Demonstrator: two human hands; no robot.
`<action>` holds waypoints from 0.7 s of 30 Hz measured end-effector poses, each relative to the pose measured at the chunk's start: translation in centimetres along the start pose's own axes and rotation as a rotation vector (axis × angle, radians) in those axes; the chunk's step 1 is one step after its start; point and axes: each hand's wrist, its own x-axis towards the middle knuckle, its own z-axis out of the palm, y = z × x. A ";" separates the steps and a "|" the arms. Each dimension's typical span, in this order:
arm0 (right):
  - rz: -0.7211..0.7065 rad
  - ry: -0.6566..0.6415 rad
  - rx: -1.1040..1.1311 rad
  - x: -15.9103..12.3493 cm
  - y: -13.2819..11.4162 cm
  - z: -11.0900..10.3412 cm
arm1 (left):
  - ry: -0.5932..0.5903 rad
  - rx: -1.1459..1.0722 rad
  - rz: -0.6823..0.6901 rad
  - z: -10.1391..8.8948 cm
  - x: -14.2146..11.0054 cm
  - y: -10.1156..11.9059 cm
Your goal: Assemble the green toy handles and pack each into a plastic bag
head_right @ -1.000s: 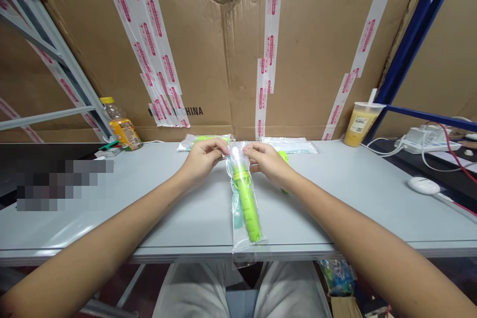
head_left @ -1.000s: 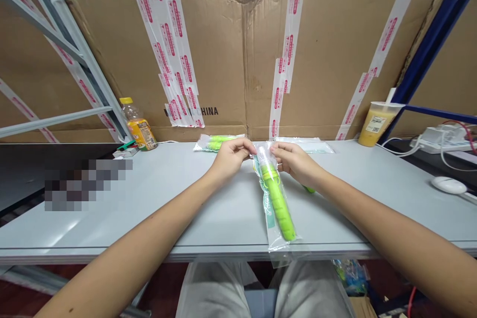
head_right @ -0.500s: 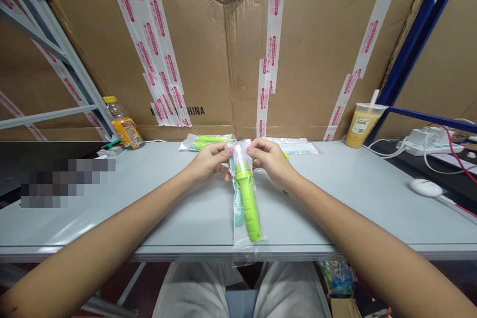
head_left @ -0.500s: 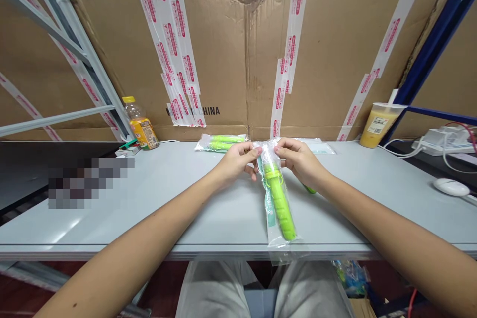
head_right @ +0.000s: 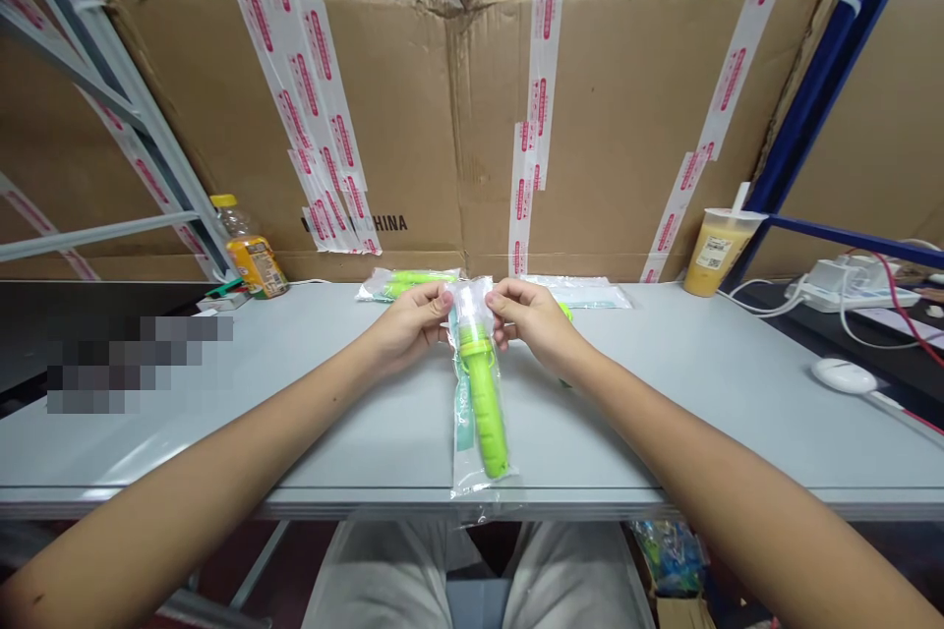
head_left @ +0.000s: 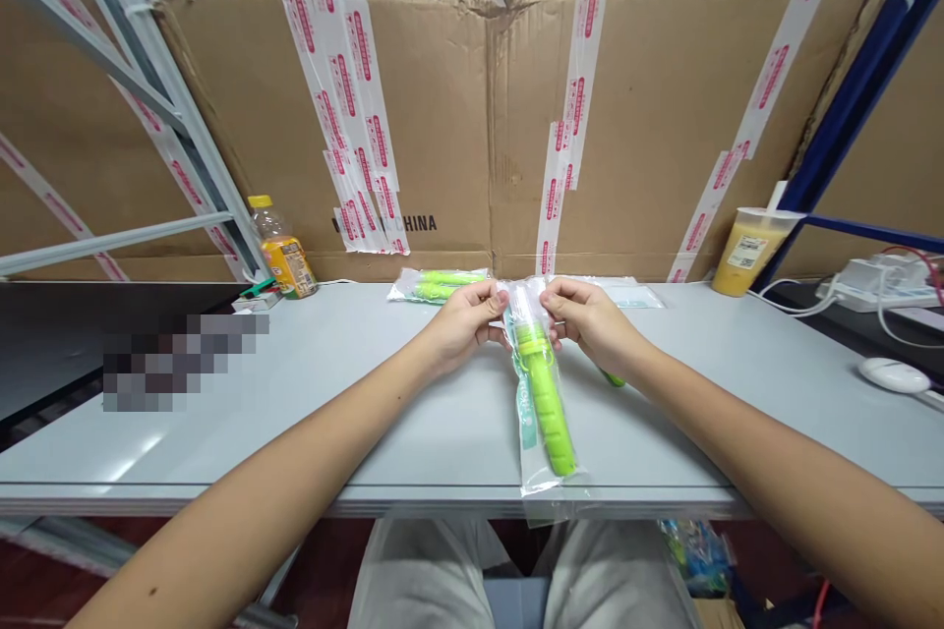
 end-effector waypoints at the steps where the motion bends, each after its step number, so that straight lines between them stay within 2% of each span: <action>1: 0.006 0.003 -0.006 0.0 0.0 0.0 | 0.021 -0.013 0.005 -0.2 0.1 0.0; 4: 0.020 0.025 -0.032 -0.1 -0.1 0.0 | 0.140 -0.070 0.047 -1.2 0.5 0.3; 7: 0.026 0.052 -0.056 -0.1 -0.2 -0.2 | 0.339 -0.155 0.136 -3.4 1.3 1.1; 11: -0.007 0.137 -0.013 0.3 -0.3 -0.8 | 0.615 -0.304 0.274 -8.2 2.2 2.2; 14: -0.018 0.207 0.017 0.7 -0.3 -1.3 | 0.842 -0.389 0.321 -12.1 2.4 2.1; 17: -0.020 0.224 0.007 1.0 -0.2 -1.7 | 0.932 -0.281 0.280 -14.7 2.6 1.2; 21: -0.024 0.213 -0.020 1.1 0.0 -2.0 | 0.955 -0.180 0.225 -15.8 3.2 -0.3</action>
